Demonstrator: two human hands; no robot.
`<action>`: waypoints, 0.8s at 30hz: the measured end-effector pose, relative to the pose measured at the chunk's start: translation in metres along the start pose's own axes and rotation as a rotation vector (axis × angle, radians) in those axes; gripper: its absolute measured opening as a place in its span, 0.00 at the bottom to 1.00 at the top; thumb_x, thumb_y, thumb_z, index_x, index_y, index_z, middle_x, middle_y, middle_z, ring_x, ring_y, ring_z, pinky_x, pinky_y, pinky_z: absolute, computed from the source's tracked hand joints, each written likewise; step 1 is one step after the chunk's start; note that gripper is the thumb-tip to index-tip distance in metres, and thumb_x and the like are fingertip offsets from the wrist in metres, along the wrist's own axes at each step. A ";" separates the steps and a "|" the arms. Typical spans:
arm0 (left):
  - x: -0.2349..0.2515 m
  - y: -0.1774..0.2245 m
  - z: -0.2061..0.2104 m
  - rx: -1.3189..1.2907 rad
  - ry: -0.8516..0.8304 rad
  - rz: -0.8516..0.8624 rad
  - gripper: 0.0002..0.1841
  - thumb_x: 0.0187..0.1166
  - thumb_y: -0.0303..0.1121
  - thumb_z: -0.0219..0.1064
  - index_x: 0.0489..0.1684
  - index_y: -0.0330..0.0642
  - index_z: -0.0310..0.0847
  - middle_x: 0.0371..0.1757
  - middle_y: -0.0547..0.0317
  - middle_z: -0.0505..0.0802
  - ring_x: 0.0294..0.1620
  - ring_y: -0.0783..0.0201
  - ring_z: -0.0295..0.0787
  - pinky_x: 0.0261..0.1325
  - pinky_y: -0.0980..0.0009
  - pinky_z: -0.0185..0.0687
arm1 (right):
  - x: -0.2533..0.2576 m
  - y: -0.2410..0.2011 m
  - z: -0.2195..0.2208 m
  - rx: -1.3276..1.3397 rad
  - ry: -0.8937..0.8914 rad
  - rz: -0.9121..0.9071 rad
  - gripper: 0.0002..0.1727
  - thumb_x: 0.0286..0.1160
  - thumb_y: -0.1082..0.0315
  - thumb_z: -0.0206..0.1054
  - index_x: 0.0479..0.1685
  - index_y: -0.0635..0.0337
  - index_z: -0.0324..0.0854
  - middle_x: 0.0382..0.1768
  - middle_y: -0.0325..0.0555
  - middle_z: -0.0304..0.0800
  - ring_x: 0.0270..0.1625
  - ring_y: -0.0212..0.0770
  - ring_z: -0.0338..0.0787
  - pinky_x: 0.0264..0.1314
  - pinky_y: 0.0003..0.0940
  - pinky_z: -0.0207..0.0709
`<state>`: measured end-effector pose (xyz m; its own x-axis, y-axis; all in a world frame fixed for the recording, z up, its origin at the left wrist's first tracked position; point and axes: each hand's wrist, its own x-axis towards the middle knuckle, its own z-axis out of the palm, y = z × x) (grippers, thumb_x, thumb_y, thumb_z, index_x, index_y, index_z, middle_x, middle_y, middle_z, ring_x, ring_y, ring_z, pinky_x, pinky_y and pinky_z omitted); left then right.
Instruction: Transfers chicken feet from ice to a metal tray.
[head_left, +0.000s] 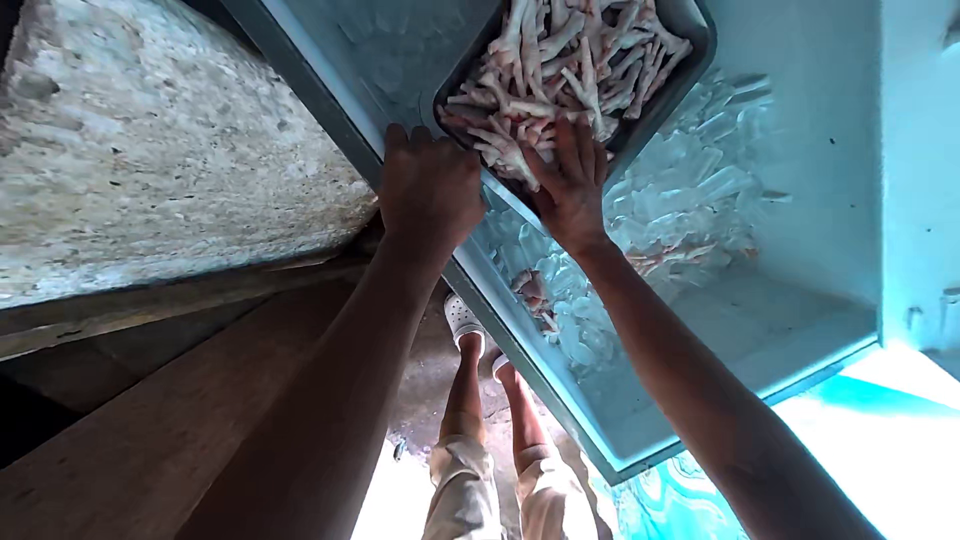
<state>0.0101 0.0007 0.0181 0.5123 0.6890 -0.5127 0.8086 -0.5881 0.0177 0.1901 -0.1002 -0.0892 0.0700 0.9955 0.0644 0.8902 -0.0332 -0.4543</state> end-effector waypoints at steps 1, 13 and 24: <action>0.000 -0.001 0.000 0.003 0.003 -0.002 0.17 0.78 0.38 0.62 0.61 0.50 0.90 0.48 0.48 0.94 0.54 0.41 0.87 0.58 0.40 0.70 | 0.004 -0.007 0.002 -0.023 -0.017 0.020 0.27 0.80 0.62 0.65 0.79 0.28 0.80 0.89 0.56 0.64 0.93 0.70 0.53 0.87 0.78 0.40; -0.001 -0.001 0.001 -0.040 0.025 0.008 0.13 0.78 0.39 0.62 0.45 0.44 0.91 0.45 0.43 0.94 0.56 0.37 0.88 0.61 0.36 0.71 | 0.003 -0.002 -0.059 0.320 -0.034 0.178 0.28 0.74 0.75 0.59 0.76 0.52 0.83 0.86 0.55 0.69 0.89 0.54 0.66 0.88 0.56 0.63; 0.000 -0.002 0.003 -0.022 0.025 -0.002 0.16 0.83 0.39 0.57 0.49 0.42 0.90 0.46 0.41 0.93 0.54 0.35 0.87 0.61 0.35 0.69 | -0.161 0.154 -0.066 0.577 -0.008 1.304 0.49 0.75 0.61 0.73 0.95 0.57 0.46 0.84 0.58 0.69 0.79 0.53 0.75 0.76 0.52 0.75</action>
<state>0.0071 0.0007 0.0161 0.5177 0.7004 -0.4913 0.8155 -0.5777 0.0359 0.3455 -0.2713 -0.1108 0.6790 0.2815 -0.6781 -0.1132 -0.8724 -0.4755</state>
